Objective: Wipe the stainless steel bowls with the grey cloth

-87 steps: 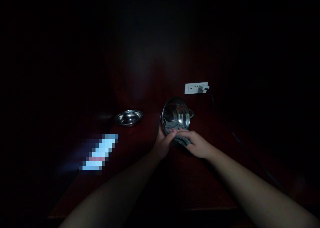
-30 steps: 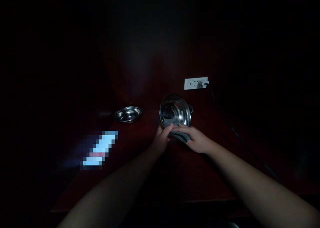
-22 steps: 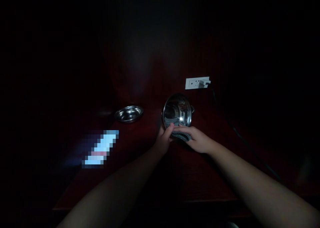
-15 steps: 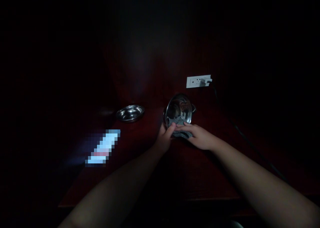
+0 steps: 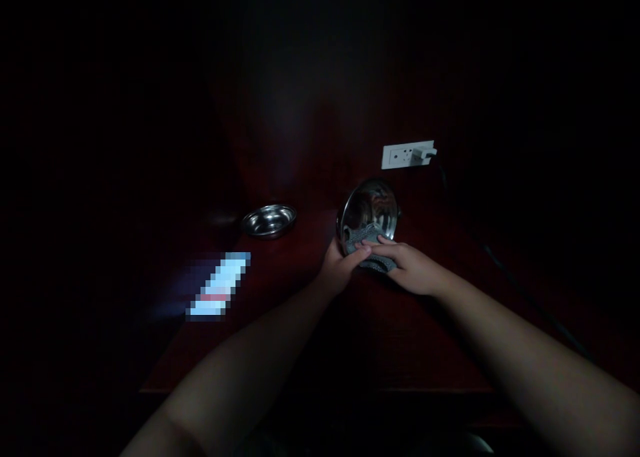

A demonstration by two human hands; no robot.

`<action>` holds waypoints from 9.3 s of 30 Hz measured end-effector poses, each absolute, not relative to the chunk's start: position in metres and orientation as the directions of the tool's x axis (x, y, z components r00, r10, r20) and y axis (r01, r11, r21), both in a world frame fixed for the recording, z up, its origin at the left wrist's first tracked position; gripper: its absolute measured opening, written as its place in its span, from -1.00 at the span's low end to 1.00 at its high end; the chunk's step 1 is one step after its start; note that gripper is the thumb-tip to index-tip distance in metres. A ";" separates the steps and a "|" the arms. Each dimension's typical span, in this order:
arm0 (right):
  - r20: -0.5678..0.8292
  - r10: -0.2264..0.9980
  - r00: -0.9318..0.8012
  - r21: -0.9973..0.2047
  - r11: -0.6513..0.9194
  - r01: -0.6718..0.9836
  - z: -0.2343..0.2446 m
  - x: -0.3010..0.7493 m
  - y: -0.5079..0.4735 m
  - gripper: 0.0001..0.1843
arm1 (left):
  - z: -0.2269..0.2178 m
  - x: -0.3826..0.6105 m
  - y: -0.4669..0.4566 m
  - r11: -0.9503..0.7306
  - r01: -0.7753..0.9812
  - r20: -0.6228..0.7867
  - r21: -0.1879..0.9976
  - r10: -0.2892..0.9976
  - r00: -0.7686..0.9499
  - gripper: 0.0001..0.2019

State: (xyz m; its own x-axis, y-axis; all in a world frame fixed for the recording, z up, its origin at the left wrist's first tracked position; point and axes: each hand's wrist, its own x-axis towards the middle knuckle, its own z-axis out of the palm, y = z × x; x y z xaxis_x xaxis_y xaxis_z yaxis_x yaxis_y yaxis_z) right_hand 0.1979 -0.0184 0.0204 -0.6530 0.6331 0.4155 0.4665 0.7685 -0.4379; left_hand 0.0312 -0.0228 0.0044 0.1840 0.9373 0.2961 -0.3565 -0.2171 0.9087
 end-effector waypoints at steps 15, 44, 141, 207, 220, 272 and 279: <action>0.416 0.581 -0.699 -0.554 0.772 0.312 0.023 0.196 -0.019 -0.60 | 0.001 0.034 -0.023 0.003 -0.446 0.100 0.895 0.973 0.207 -0.55; 0.406 0.613 -0.678 -0.385 0.787 0.481 0.019 0.204 -0.014 -0.52 | 0.005 0.034 -0.025 -0.037 -0.391 0.108 0.920 0.981 0.160 -0.56; 0.397 0.628 -0.669 -0.389 0.775 0.498 0.017 0.207 -0.013 -0.46 | 0.000 0.029 -0.016 -0.090 -0.127 0.096 0.988 0.995 0.037 -0.67; 0.379 0.607 -0.699 -0.574 0.746 0.337 0.035 0.199 -0.029 -0.66 | -0.002 0.032 -0.025 -0.116 -0.265 0.136 0.957 0.989 0.058 -0.55; 0.411 0.608 -0.679 -0.452 0.783 0.428 0.029 0.202 -0.022 -0.69 | -0.003 0.032 -0.018 -0.212 -0.279 0.219 0.936 0.976 -0.010 -0.56; 0.424 0.547 -0.722 -0.343 0.835 0.431 0.019 0.203 -0.018 -0.58 | 0.002 0.033 -0.013 -0.098 -0.483 0.067 0.870 0.994 -0.082 -0.51; 0.464 0.587 -0.663 -0.241 0.804 0.543 0.013 0.195 -0.020 -0.53 | -0.002 0.033 -0.006 -0.100 -0.515 0.038 0.851 0.991 -0.131 -0.46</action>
